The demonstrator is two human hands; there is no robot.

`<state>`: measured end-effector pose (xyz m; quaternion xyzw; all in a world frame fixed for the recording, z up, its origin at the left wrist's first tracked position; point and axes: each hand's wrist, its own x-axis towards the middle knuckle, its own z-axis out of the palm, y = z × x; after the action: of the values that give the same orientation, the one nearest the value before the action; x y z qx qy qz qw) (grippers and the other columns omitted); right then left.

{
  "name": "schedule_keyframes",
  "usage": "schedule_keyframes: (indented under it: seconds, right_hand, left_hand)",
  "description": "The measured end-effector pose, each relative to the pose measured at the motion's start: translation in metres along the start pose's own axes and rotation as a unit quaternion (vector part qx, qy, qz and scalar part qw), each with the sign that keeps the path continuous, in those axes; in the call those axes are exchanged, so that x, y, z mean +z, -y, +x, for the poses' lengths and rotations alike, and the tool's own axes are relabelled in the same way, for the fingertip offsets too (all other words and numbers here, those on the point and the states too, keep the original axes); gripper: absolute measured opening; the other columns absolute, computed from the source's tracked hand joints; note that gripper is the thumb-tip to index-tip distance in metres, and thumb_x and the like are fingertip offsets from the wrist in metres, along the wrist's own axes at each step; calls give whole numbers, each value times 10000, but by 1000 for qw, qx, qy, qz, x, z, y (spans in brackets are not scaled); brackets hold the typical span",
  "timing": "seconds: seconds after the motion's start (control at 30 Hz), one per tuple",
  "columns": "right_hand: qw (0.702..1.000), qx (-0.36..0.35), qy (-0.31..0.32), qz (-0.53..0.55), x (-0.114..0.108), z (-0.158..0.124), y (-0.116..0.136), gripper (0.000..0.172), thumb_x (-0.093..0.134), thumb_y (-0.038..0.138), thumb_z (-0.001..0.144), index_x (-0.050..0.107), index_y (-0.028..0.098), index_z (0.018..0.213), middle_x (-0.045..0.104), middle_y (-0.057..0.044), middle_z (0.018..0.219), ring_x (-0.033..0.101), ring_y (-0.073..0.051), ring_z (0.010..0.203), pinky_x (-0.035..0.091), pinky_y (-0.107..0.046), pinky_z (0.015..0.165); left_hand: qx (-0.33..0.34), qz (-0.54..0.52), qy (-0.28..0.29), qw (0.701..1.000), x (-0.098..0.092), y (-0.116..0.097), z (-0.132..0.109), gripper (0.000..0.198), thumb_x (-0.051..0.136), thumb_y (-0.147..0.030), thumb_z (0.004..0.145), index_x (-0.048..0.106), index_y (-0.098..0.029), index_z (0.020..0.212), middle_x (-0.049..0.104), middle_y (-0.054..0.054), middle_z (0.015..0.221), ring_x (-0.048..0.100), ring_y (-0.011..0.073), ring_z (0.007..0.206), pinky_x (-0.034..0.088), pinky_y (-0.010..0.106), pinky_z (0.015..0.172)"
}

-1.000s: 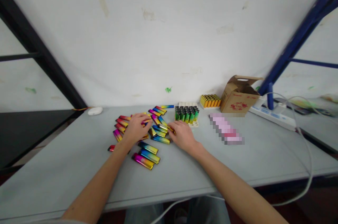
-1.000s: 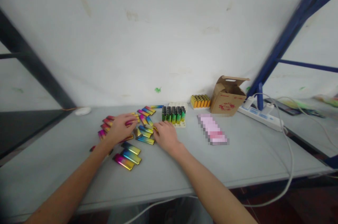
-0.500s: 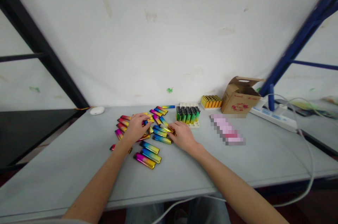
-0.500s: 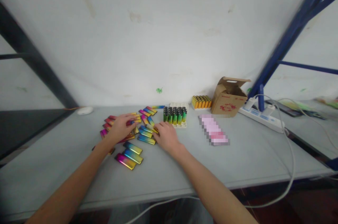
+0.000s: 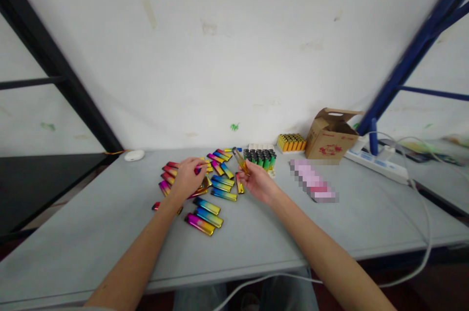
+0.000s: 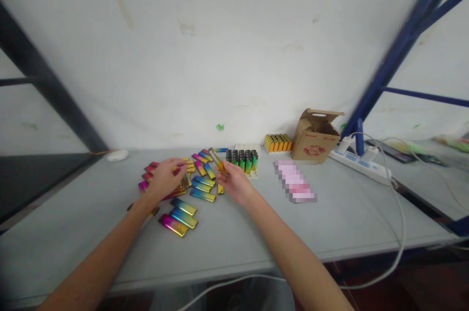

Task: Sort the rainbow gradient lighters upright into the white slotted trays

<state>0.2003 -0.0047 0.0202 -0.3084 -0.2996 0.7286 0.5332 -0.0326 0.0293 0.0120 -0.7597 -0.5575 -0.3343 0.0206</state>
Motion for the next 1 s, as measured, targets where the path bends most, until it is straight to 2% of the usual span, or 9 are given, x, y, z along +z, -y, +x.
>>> schedule_keyframes:
  seconds: [0.13, 0.23, 0.3, 0.5, 0.6, 0.8, 0.87, 0.93, 1.0]
  right_hand:
    - [997, -3, 71, 36, 5, -9, 7, 150, 714, 252, 784, 624, 168, 869, 620, 17, 779, 554, -55, 588, 476, -170, 607]
    - [993, 14, 120, 13, 10, -17, 9, 260, 736, 181, 722, 646, 177, 966, 594, 28, 777, 562, -69, 643, 457, -172, 602]
    - [990, 28, 138, -8, 12, -20, 10, 260, 701, 162, 721, 648, 179, 974, 580, 27, 776, 540, -76, 632, 446, -186, 591]
    - [987, 68, 147, -26, 9, -20, 10, 125, 537, 164, 766, 605, 161, 872, 498, 35, 655, 541, -109, 616, 467, -229, 600]
    - [989, 47, 142, -9, 7, -17, 9, 178, 572, 141, 732, 575, 178, 905, 531, 43, 657, 570, -107, 612, 471, -208, 560]
    - [991, 29, 132, -4, 5, -12, 6, 299, 668, 120, 663, 557, 186, 934, 652, 15, 812, 616, -104, 647, 484, -185, 520]
    - [992, 31, 124, -5, 5, -11, 5, 297, 664, 89, 632, 530, 189, 876, 642, 26, 794, 584, -87, 611, 435, -160, 479]
    - [991, 49, 127, 1, 4, -10, 5, 269, 633, 88, 624, 497, 194, 831, 600, 45, 711, 492, -64, 517, 326, -137, 411]
    - [987, 73, 140, 12, 3, -10, 6, 174, 596, 185, 682, 493, 196, 822, 508, 63, 603, 362, -58, 438, 213, -143, 373]
  left_hand:
    - [-4, 4, -6, 1000, 0, -1, 0, 325, 464, -355, 848, 711, -164, 937, 711, 116, 1009, 619, 251, 993, 453, 379, 957]
    - [-5, 2, 4, 1000, 1, -1, 0, 328, 454, -347, 848, 707, -166, 952, 712, 116, 1027, 618, 252, 1003, 452, 387, 963]
    - [-8, 0, 9, 1000, 1, -1, 0, 325, 450, -340, 845, 703, -171, 959, 713, 112, 1033, 618, 251, 1012, 449, 390, 972]
    - [-13, -1, 8, 1000, 3, 0, -1, 331, 455, -362, 846, 692, -170, 975, 708, 118, 1054, 612, 261, 1035, 441, 404, 988]
    - [-21, 4, 3, 1000, 4, 2, -1, 354, 453, -376, 847, 675, -156, 1013, 701, 131, 1075, 610, 268, 1048, 436, 409, 995]
    - [-20, -3, -12, 1000, 6, 1, -1, 387, 451, -384, 849, 642, -122, 1060, 694, 146, 1094, 611, 271, 1055, 434, 405, 995]
    - [-18, -4, -13, 1000, 6, 1, -1, 384, 454, -386, 848, 644, -119, 1048, 695, 149, 1086, 613, 270, 1048, 437, 403, 991]
    - [-17, -4, -13, 1000, 5, 0, -1, 373, 455, -382, 846, 647, -123, 1033, 698, 145, 1074, 616, 268, 1039, 440, 400, 987]
    - [-13, -2, -13, 1000, 4, -1, -1, 362, 454, -374, 845, 653, -125, 1018, 702, 142, 1060, 620, 265, 1026, 444, 397, 979]
